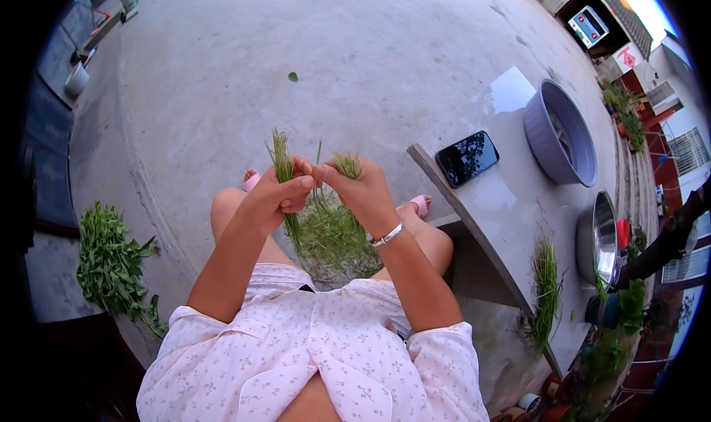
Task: The person cleans green leafy vegetables by picking through a bunch by hand and removing small debris.
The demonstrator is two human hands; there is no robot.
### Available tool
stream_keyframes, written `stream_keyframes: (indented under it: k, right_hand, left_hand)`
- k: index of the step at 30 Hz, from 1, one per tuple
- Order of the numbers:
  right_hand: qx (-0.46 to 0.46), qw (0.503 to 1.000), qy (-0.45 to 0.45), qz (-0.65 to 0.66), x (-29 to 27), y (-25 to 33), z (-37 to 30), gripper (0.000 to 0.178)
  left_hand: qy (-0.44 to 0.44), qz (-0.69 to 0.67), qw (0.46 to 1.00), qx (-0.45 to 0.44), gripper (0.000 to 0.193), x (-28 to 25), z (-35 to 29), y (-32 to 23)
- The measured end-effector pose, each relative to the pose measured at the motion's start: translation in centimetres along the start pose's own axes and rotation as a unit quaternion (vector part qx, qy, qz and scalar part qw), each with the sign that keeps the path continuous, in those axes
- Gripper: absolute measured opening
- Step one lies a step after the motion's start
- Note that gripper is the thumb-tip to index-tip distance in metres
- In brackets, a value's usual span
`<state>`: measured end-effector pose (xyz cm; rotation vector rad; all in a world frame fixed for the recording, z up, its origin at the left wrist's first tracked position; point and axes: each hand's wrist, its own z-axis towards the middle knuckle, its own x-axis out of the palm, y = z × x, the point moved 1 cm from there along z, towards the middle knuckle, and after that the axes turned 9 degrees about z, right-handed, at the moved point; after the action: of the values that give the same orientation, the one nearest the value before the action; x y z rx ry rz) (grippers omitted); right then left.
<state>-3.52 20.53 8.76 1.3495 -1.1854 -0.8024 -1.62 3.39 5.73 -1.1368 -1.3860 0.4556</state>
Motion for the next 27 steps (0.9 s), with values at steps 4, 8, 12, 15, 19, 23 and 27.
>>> stream_keyframes:
  k: [4, 8, 12, 15, 19, 23, 27]
  right_hand:
    - [-0.037, 0.999, -0.013, -0.029, -0.4, -0.7, 0.3, 0.015]
    - [-0.033, 0.997, -0.021, -0.069, -1.1, -0.7, 0.3, 0.019]
    - [0.03, 0.999, -0.021, 0.023, -1.2, 0.3, 0.1, 0.02]
    - [0.039, 0.993, -0.03, 0.103, -1.7, 0.8, 0.2, 0.022]
    - [-0.034, 0.989, -0.095, 0.11, -2.6, 1.7, 0.4, 0.023]
    - [-0.096, 0.983, -0.148, 0.042, -4.0, 2.2, 0.5, 0.019]
    - [-0.129, 0.966, -0.094, -0.202, -2.9, 0.3, -0.4, 0.024]
  left_hand:
    - [-0.008, 0.043, 0.998, -0.035, 0.019, -0.3, 0.0, 0.6]
    - [-0.043, 0.088, 0.995, -0.031, 0.021, -0.4, -0.2, 0.4]
    - [-0.046, 0.127, 0.991, -0.023, 0.024, -0.3, -0.2, 0.3]
    - [-0.055, 0.131, 0.989, -0.046, 0.024, -0.3, -0.4, 0.5]
    - [-0.05, 0.127, 0.989, -0.055, 0.024, -1.1, -0.6, 0.8]
    - [-0.064, 0.108, 0.989, -0.073, 0.022, -2.2, -1.1, 1.2]
    - [-0.043, 0.075, 0.993, -0.084, 0.025, -2.2, -1.1, 1.3]
